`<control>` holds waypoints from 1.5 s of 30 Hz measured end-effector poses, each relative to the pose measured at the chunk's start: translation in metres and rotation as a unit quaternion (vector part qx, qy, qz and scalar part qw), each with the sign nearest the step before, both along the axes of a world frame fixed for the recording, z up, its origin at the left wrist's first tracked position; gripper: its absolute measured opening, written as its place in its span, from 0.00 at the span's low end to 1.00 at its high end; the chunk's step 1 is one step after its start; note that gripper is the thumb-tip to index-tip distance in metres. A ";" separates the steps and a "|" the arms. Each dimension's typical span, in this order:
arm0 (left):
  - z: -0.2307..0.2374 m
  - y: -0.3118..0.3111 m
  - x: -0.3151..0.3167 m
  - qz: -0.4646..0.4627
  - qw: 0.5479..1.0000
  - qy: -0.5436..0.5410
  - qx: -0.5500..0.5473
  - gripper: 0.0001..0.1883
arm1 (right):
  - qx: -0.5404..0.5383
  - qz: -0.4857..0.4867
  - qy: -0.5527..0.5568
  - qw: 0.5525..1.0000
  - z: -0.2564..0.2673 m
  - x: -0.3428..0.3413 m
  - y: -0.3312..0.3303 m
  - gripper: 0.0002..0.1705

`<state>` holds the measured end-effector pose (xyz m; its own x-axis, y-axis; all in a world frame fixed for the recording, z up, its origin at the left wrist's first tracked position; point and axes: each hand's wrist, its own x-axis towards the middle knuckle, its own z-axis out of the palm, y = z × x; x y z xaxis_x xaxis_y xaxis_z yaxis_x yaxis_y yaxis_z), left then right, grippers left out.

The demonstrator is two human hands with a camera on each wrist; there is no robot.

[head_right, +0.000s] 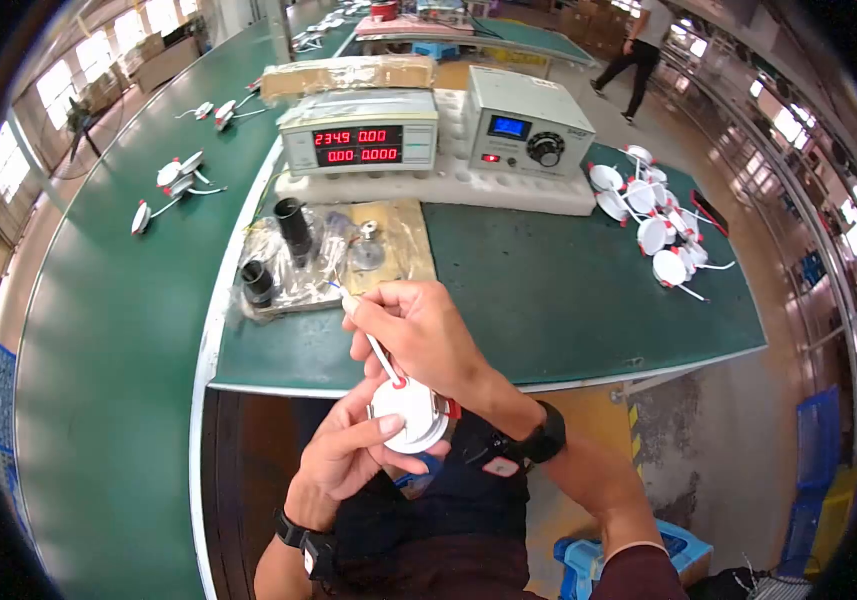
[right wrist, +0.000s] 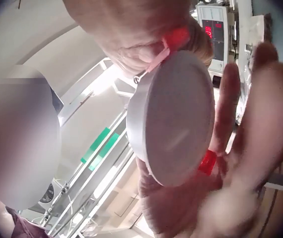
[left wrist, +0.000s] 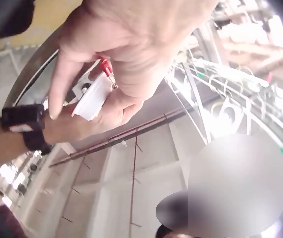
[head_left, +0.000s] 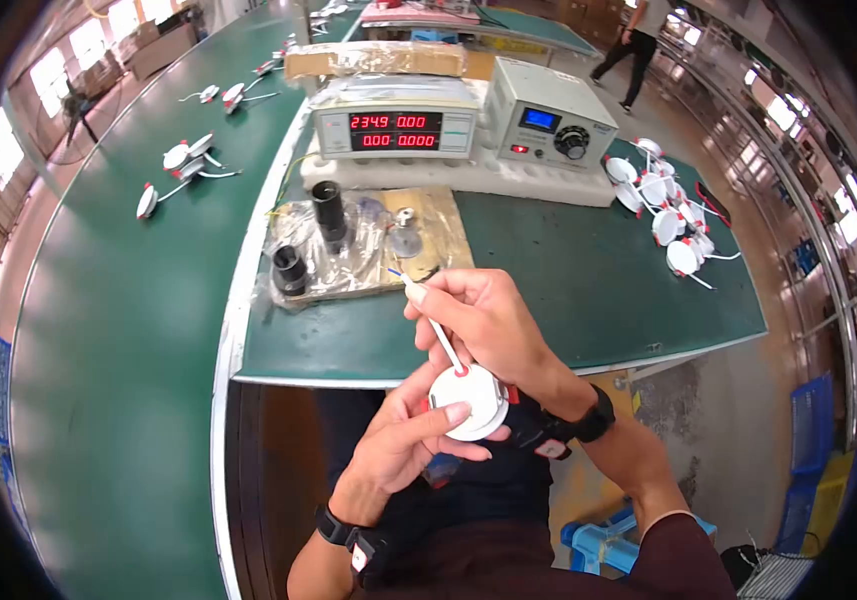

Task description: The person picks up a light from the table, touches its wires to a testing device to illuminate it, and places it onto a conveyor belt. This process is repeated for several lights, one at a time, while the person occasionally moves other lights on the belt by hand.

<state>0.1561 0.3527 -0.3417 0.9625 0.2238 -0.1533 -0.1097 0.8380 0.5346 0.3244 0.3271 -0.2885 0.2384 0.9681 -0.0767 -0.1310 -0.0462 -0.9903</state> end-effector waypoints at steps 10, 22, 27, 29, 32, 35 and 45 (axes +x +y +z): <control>0.002 0.037 0.063 -0.016 0.996 0.069 0.048 0.25 | -0.075 -0.013 -0.213 0.974 -0.025 0.056 0.047 0.13; -0.017 0.095 0.101 -0.053 0.989 0.093 0.098 0.24 | -0.103 0.017 -0.284 0.953 -0.039 0.091 0.100 0.17; -0.010 0.092 0.100 -0.052 0.987 0.093 0.119 0.25 | -0.104 0.018 -0.286 0.952 -0.044 0.095 0.103 0.17; -0.013 0.089 0.103 -0.043 0.990 0.081 0.109 0.23 | -0.109 0.013 -0.298 0.948 -0.043 0.094 0.103 0.17; -0.014 0.088 0.106 -0.038 0.990 0.100 0.094 0.22 | -0.108 0.002 -0.317 0.942 -0.043 0.095 0.103 0.17; -0.021 0.088 0.110 -0.037 0.992 0.094 0.075 0.22 | -0.103 -0.010 -0.327 0.939 -0.048 0.098 0.105 0.16; -0.017 0.085 0.111 -0.015 0.993 0.101 0.057 0.23 | -0.099 -0.012 -0.341 0.935 -0.046 0.097 0.105 0.17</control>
